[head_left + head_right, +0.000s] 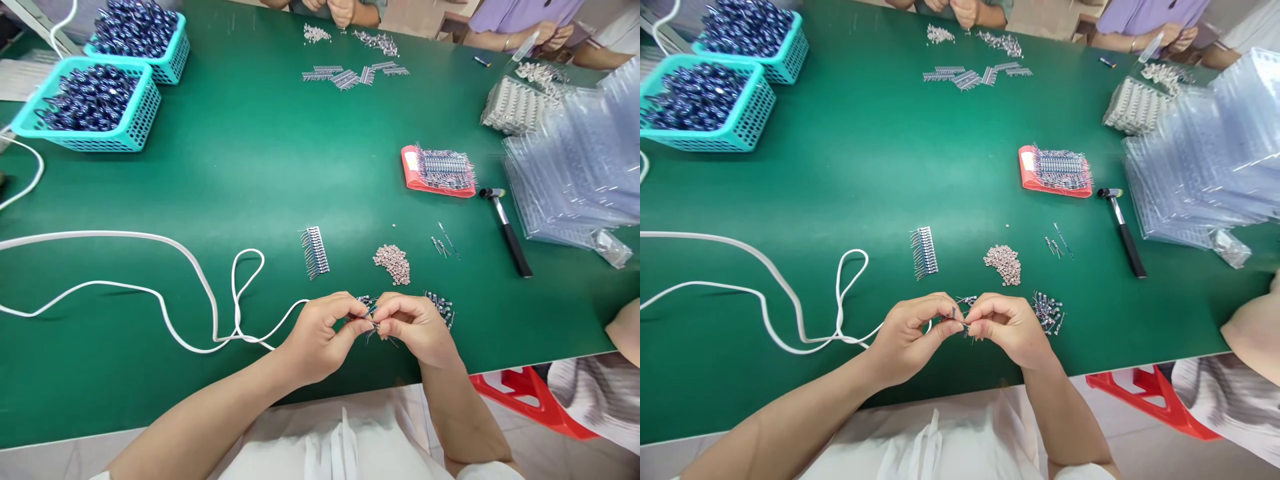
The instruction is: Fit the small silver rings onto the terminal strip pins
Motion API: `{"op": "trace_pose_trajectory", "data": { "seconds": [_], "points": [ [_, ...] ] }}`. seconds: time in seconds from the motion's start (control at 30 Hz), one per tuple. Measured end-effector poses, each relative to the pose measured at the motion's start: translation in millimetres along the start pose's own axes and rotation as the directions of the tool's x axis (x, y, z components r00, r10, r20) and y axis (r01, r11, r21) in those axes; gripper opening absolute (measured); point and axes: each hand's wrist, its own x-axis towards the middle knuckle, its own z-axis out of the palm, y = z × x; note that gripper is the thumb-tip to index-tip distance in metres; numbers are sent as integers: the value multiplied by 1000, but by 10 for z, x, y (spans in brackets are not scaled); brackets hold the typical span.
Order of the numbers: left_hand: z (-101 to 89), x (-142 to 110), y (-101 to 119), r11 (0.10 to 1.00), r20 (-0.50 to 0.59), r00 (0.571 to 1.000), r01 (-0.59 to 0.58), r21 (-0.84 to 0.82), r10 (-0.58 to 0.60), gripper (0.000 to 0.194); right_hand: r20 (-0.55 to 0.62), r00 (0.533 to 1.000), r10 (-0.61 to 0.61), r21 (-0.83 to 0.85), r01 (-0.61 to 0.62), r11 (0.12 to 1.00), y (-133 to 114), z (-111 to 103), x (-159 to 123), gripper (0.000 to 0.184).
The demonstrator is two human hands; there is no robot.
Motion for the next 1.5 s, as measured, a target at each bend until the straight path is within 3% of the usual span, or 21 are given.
{"op": "trace_pose_trajectory", "data": {
  "seconds": [0.1, 0.23, 0.43, 0.93, 1.2, 1.5],
  "points": [
    [13, 4, -8, 985, -1, 991, 133, -111, -134, 12, -35, 999, -16, -21, 15, 1000, -17, 20, 17, 5],
    [27, 4, -32, 892, 40, 956, 286, -350, -291, 9, -69, 997, -17, -33, 15, 999, -22, 27, 23, 6],
    [15, 13, 0, 805, 42, 907, 393, -445, -419, 11, -58, 998, -33, -52, 30, 998, 17, -16, 9, 11],
    [-19, 83, -12, 665, 99, 839, 491, -562, -536, 16, -70, 997, 8, -77, -14, 997, 15, -11, 3, 17],
    [12, 80, -33, 736, 69, 882, 430, -523, -466, 19, -188, 982, 3, -126, -28, 992, 1, 31, 6, 14],
    [-16, 86, -126, 816, 81, 902, 420, -398, -425, 9, -182, 983, -21, -138, -5, 990, -20, 36, 27, 8]
  ]
}}
